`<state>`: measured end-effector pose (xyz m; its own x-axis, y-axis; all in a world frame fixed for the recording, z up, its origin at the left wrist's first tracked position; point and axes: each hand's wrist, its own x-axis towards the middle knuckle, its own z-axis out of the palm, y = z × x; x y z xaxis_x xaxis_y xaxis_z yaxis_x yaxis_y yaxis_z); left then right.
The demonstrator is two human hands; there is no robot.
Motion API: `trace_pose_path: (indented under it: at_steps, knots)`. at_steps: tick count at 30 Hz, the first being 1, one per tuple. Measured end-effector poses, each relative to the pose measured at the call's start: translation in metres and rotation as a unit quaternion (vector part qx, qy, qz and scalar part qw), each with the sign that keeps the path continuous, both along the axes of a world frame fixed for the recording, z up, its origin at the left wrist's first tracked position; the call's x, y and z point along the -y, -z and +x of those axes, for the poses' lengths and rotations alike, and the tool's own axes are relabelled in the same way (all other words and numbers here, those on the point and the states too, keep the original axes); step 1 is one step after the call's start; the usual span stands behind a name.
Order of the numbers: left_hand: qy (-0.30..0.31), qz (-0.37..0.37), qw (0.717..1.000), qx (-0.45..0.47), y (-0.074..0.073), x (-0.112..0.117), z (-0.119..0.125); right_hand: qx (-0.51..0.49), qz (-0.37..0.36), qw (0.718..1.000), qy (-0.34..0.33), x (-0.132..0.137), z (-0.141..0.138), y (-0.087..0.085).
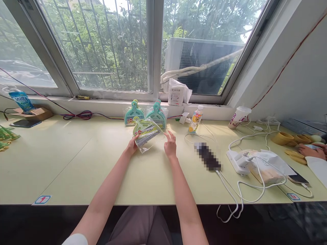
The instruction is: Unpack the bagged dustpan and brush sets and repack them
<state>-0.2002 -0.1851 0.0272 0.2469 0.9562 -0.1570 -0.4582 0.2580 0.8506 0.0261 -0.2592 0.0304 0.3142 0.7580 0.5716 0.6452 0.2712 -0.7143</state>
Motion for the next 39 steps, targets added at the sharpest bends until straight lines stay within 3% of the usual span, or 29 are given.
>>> trace_pose_path:
  at_steps: [3,8,14,21,30,35,37,39]
  knots:
    - [0.039,-0.003,0.999,0.001,0.000,0.001,-0.002,0.034,0.016,0.998,-0.044,-0.001,0.001,0.003]
    - [0.075,-0.009,0.997,-0.018,-0.002,0.005,0.003,-0.117,0.022,0.988,-0.102,0.000,0.001,-0.004]
    - [0.166,0.013,0.985,-0.051,-0.005,0.012,0.003,-0.193,0.047,0.977,-0.073,0.000,0.001,-0.007]
    - [0.241,0.078,0.965,-0.067,-0.008,0.022,0.001,-0.166,0.068,0.983,-0.042,0.000,-0.002,-0.004]
    - [0.250,0.088,0.956,-0.123,-0.007,0.025,-0.001,-0.283,0.008,0.958,-0.046,-0.003,0.000,0.009]
    - [0.218,0.089,0.963,-0.129,-0.010,0.030,0.007,-0.407,-0.083,0.906,-0.087,-0.012,0.010,0.019]
    - [0.197,0.092,0.966,-0.137,-0.011,0.032,0.012,-0.436,-0.080,0.890,-0.105,-0.014,0.014,0.021]
    - [0.179,0.101,0.968,-0.146,-0.012,0.034,0.017,-0.460,-0.061,0.883,-0.075,-0.015,0.017,0.021]
